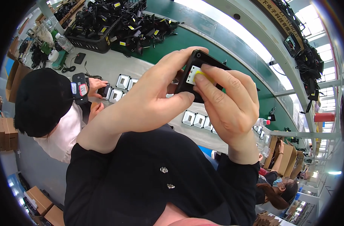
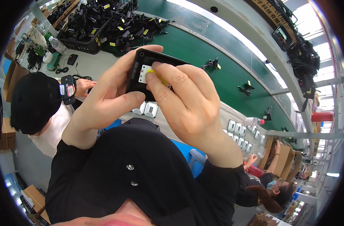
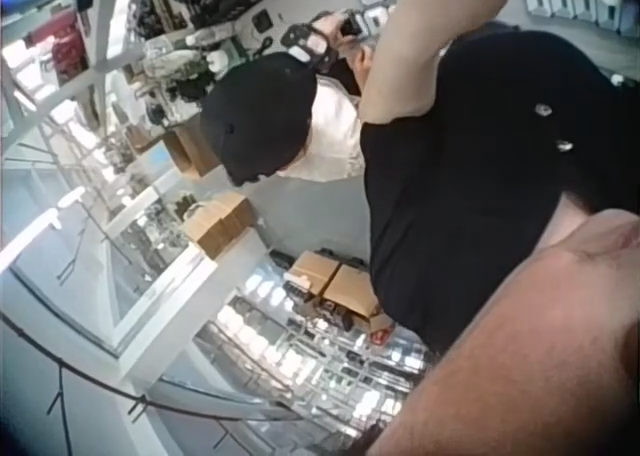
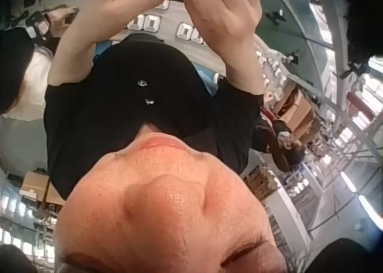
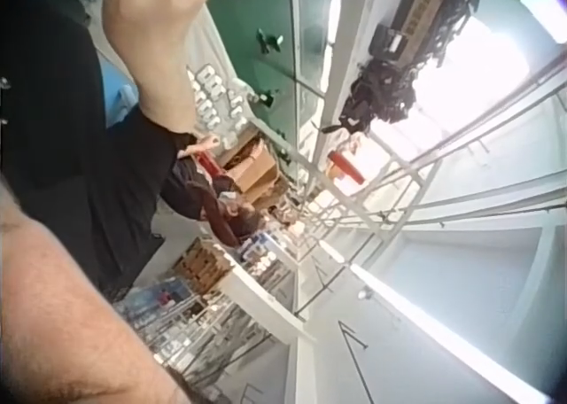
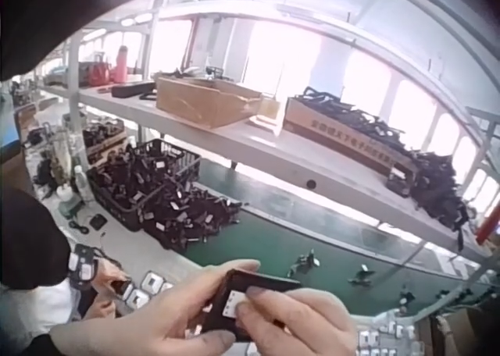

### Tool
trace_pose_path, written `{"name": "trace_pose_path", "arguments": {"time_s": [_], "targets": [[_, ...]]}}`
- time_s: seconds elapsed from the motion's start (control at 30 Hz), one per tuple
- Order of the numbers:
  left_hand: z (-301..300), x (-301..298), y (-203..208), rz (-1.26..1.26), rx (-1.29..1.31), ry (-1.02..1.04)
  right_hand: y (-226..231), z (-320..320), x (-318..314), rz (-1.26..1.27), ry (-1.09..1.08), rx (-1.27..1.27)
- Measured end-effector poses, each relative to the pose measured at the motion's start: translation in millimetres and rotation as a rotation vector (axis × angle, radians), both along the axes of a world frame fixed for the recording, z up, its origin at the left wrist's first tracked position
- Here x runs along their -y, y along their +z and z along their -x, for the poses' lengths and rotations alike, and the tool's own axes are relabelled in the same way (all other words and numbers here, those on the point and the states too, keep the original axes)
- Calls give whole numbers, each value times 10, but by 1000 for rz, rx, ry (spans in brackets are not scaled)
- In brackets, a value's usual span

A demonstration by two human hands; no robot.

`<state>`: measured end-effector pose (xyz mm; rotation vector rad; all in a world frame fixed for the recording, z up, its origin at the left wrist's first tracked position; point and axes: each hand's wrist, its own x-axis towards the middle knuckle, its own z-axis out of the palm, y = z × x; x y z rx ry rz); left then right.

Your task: Assembling components of small LED light fixtures on an assembly line.

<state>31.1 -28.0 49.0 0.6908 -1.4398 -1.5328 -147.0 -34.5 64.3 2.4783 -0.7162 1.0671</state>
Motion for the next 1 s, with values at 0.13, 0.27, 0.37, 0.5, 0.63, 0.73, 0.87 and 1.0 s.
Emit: {"name": "trace_pose_path", "arguments": {"time_s": [0.13, 0.27, 0.37, 0.5, 0.63, 0.73, 0.87, 1.0], "targets": [[44, -49, -48, 58, -6, 39, -13, 23, -46, -22, -11, 4], [60, -88, 8, 67, 2, 35, -3, 39, -48, -41, 19, -11], [47, -117, 12, 45, 111, 31, -9, 79, 10, -71, 77, -31], [127, -155, -75, 36, -74, 50, 34, 173, -50, -200, 102, -39], [228, -147, -139, 183, -59, 165, 124, 278, -137, -262, 19, -69], [286, -145, -221, 262, 26, 231, -68, 355, -101, -213, 20, -25], [342, -169, -247, 363, 119, 292, -358, 493, -108, -729, 321, 895], [458, -105, -325, 510, 184, 408, -381, 275, -159, -1244, 274, 1050]]}}
